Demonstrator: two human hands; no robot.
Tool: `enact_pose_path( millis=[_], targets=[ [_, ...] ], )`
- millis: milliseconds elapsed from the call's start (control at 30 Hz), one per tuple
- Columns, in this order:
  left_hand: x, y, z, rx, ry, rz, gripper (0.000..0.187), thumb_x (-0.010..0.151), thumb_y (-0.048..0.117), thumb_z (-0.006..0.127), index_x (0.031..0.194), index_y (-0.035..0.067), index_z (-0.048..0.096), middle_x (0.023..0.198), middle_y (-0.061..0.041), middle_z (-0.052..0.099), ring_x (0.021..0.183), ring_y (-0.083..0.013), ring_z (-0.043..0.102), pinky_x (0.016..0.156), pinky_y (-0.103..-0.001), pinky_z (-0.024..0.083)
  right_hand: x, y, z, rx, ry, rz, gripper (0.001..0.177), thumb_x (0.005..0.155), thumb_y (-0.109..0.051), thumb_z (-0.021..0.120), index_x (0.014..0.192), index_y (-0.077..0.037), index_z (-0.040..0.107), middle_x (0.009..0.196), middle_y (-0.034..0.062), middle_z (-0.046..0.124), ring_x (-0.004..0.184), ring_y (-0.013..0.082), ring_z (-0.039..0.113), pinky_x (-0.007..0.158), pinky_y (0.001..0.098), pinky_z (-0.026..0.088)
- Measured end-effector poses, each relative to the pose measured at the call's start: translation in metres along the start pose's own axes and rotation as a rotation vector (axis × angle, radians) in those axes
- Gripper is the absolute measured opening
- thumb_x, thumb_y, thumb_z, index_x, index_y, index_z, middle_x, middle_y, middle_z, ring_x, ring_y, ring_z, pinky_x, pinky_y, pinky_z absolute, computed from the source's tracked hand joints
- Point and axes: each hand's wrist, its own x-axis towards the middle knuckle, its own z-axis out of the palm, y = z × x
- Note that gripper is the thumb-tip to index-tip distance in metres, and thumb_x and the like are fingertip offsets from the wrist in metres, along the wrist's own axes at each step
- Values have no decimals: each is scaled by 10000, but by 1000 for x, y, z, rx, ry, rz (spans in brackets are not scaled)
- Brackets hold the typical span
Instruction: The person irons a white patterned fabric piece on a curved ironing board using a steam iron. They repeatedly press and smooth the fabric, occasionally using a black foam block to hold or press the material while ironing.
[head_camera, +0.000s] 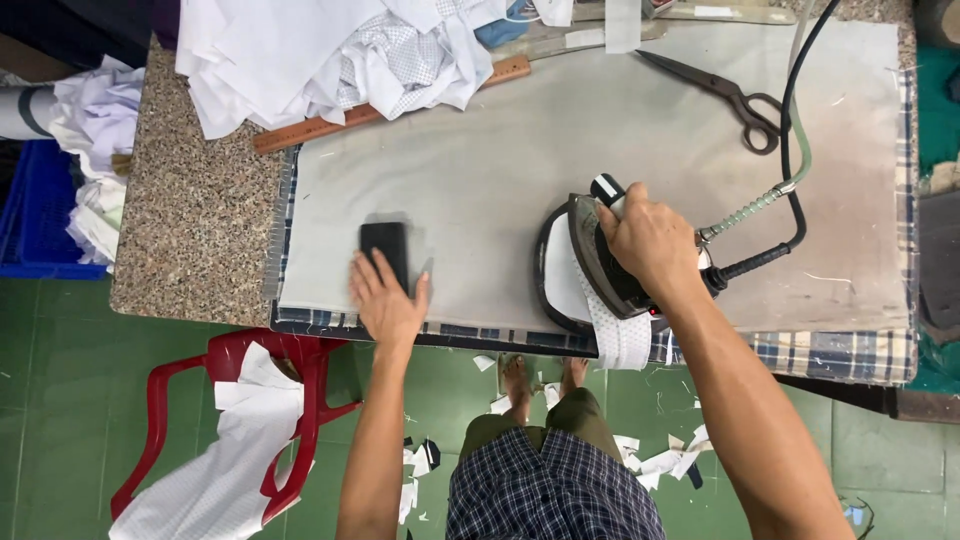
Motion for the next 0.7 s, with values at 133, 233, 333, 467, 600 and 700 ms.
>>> enact_pose_path(
  millis=[133,233,333,467,600,700],
  targets=[
    [14,41,-17,-113,-96,166,807,975,535,557,1543,-19,414,1578,-345,338,1468,-487,328,1193,-567,226,-5,-4,-4,19,0,12,444,1040,-469,520,961,-35,569,750,259,699,718,447,753,604,530,598],
    [19,70,-8,-172,-49,345,654,1004,422,557,1508,10,485,1580,-292,382,1453,-453,375,1177,-553,279,-8,-7,-9,4,-37,13,442,1037,-466,507,978,-31,562,754,259,701,726,444,753,620,526,602],
    [26,93,8,-205,39,439,505,1056,345,483,1458,52,567,1546,-233,466,1440,-373,431,1208,-477,266,-11,-12,-18,-3,-42,23,418,1039,-450,505,989,-39,566,766,247,710,736,428,760,634,503,609],
    [32,108,14,-268,71,433,464,1076,334,468,1439,74,597,1538,-206,485,1419,-341,465,1217,-465,278,-12,-11,-14,-19,-21,20,421,1036,-454,512,992,-38,563,762,245,711,730,425,760,642,502,608],
    [33,110,10,-286,59,417,478,1063,347,507,1442,66,590,1528,-221,491,1404,-362,480,1211,-483,290,-11,-10,-16,10,-48,34,415,1037,-458,507,1012,-46,555,778,251,716,753,433,761,664,502,607],
    [33,108,15,-273,42,411,505,1069,387,484,1466,88,572,1550,-204,473,1424,-349,458,1220,-481,271,-11,-10,-16,45,-60,47,431,1030,-467,509,1019,-39,554,792,271,716,772,455,756,672,525,602]
  ],
)
